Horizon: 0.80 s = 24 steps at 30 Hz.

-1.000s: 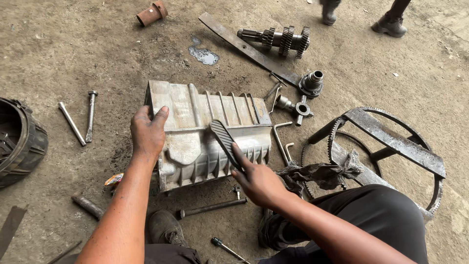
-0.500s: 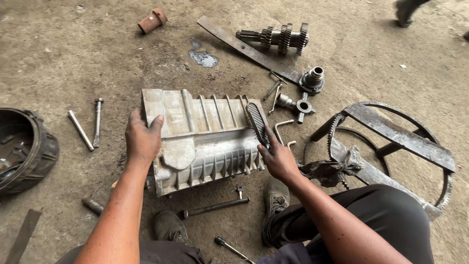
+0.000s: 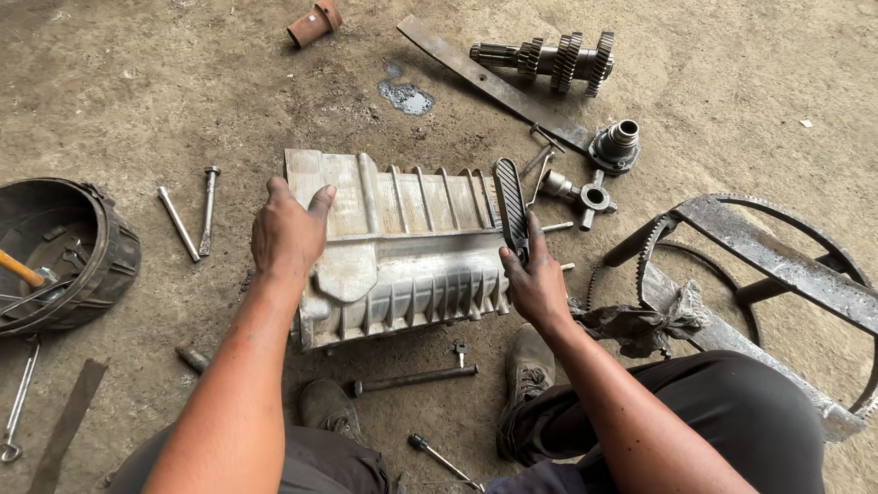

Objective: The person uses a brush to scrub and clean the exterior ribs and surfaces of a metal engine housing on the ground.

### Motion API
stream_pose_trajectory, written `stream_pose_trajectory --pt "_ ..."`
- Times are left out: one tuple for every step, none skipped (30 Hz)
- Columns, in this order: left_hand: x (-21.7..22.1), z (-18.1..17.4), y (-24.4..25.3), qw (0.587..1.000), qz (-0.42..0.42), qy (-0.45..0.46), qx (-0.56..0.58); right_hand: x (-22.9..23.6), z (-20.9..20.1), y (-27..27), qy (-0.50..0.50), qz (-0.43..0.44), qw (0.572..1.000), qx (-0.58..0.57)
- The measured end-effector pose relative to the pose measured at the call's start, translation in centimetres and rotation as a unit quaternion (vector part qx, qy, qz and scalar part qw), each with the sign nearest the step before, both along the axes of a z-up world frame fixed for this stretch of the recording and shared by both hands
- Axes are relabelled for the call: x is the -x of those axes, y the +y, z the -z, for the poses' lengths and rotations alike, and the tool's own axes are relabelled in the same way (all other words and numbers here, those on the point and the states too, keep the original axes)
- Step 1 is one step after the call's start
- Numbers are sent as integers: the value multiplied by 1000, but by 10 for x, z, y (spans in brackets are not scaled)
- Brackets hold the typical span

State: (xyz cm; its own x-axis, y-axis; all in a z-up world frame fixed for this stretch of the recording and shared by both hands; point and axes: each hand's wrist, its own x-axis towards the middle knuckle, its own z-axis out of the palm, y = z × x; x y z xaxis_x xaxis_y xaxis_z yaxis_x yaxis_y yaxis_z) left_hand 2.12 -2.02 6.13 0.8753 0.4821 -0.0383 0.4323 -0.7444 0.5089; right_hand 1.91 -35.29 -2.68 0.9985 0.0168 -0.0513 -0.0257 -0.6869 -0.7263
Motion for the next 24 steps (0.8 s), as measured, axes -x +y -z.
stream_pose_trajectory --pt "-4 1 2 1000 0 -3 -3 0 3 1 6 3 1000 -1" --pt "-9 2 3 1000 1 -7 -5 -2 4 1 11 6 1000 -1" --pt "-14 2 5 1000 2 -12 -7 -3 4 3 7 9 1000 1" --pt "-17 3 7 1000 2 -1 -12 -4 3 5 3 12 1000 3" --pt "-21 4 10 1000 2 9 -16 -5 2 6 -1 15 1000 6" --pt "-24 4 12 1000 3 19 -22 -7 1 9 -8 22 1000 -17" --pt "-27 5 14 1000 1 18 -15 -9 -1 11 -15 28 999 -40" --pt "-29 6 16 1000 0 17 -10 -10 -4 13 -23 36 997 -64" --pt "-31 7 18 1000 0 16 -4 -11 -6 15 -8 46 996 -72" --pt "-33 8 21 1000 9 5 -24 -12 -9 17 9 54 995 -81" --pt "-34 9 22 999 19 -7 -45 -11 -11 17 26 62 994 -89" --pt "-33 10 24 997 27 -18 -67 -12 -12 17 -16 51 995 -84" --pt "-31 10 23 998 24 -16 -62 -13 -13 16 -58 39 995 -78" --pt "-28 10 22 998 22 -14 -57 -13 -13 15 -99 29 992 -74" --pt "-24 9 20 998 20 -13 -52 -14 -13 14 -62 52 992 -97" --pt "-19 8 18 999 19 -13 -46 -18 -14 12 -25 75 990 -120" --pt "-11 8 15 999 18 -13 -40 -21 -14 11 12 98 985 -142" --pt "-1 8 11 999 17 -13 -34 -22 -13 9 0 104 982 -158" --pt "9 8 8 999 20 -21 -41 -23 -12 6 -11 110 979 -173" --pt "18 8 6 998 23 -31 -48 -25 -11 4 -24 115 975 -188" --pt "27 9 5 997 26 -41 -55 -27 -9 2 -12 127 971 -201" --pt "36 11 3 998 21 -35 -51 -28 -8 -1 1 137 967 -213" --pt "46 13 3 998 17 -29 -46 -27 -7 -4 14 147 963 -225" --pt "53 16 3 999 13 -24 -43 -27 -6 -6 -31 122 970 -210"
